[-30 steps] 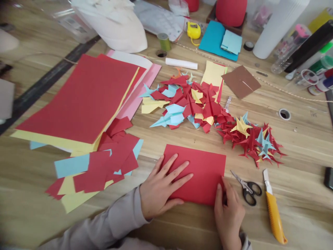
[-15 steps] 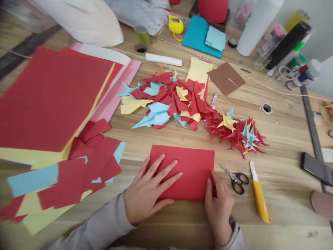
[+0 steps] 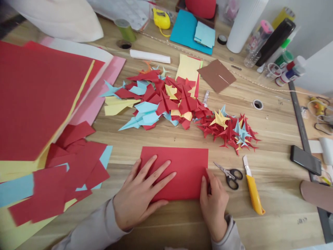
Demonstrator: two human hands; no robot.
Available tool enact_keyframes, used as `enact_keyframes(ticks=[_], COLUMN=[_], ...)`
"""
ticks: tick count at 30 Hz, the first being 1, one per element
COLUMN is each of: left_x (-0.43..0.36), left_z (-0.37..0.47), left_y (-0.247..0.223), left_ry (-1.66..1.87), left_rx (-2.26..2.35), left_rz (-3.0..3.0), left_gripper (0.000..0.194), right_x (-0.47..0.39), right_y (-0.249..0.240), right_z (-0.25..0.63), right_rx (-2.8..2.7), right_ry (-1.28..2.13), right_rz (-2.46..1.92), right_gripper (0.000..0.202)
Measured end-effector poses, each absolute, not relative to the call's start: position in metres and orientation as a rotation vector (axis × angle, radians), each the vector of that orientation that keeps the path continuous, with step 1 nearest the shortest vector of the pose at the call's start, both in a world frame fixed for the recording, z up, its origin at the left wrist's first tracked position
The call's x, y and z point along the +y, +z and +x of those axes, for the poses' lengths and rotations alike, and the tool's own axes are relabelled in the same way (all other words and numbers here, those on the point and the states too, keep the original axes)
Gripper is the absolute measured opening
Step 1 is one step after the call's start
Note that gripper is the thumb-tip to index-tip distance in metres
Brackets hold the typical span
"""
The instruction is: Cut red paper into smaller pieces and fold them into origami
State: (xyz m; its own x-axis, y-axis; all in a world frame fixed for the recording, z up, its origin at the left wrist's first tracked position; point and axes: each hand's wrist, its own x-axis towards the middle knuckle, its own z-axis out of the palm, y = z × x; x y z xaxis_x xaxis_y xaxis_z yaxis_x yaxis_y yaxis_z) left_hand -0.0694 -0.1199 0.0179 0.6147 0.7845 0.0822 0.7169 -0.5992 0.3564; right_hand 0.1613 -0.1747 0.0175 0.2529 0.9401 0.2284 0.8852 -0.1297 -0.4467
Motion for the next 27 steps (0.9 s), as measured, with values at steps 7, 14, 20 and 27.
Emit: enact_keyframes(ticks=[7,14,20,27], left_x=[-0.1198,-0.1189,-0.1183,-0.1179], left_z=[-0.0686,-0.0680,-0.0681,-0.0677], left_y=[0.0191,0.0208,0.0220,0.0207], left_ry=[0.319,0.328,0.298,0.292], left_rx=[1.225,1.229,1.226,1.219], left_rz=[2.560,2.517,2.523,2.559], left_gripper=[0.062,0.061,0.062,0.063], right_x=[-0.1746,-0.1737,-0.1722,-0.1707], right_y=[0.0167,0.0166,0.0175,0.0221], right_z=[0.1615,0.1606,0.1604,0.1567], right_rx=[-1.641,-1.639,-1.666,-1.796], right_ry=[0.155,0.139,0.125,0.064], right_rz=[-2.044,-2.059,-2.057,-2.141], right_gripper=[0.030,0.031,0.033,0.043])
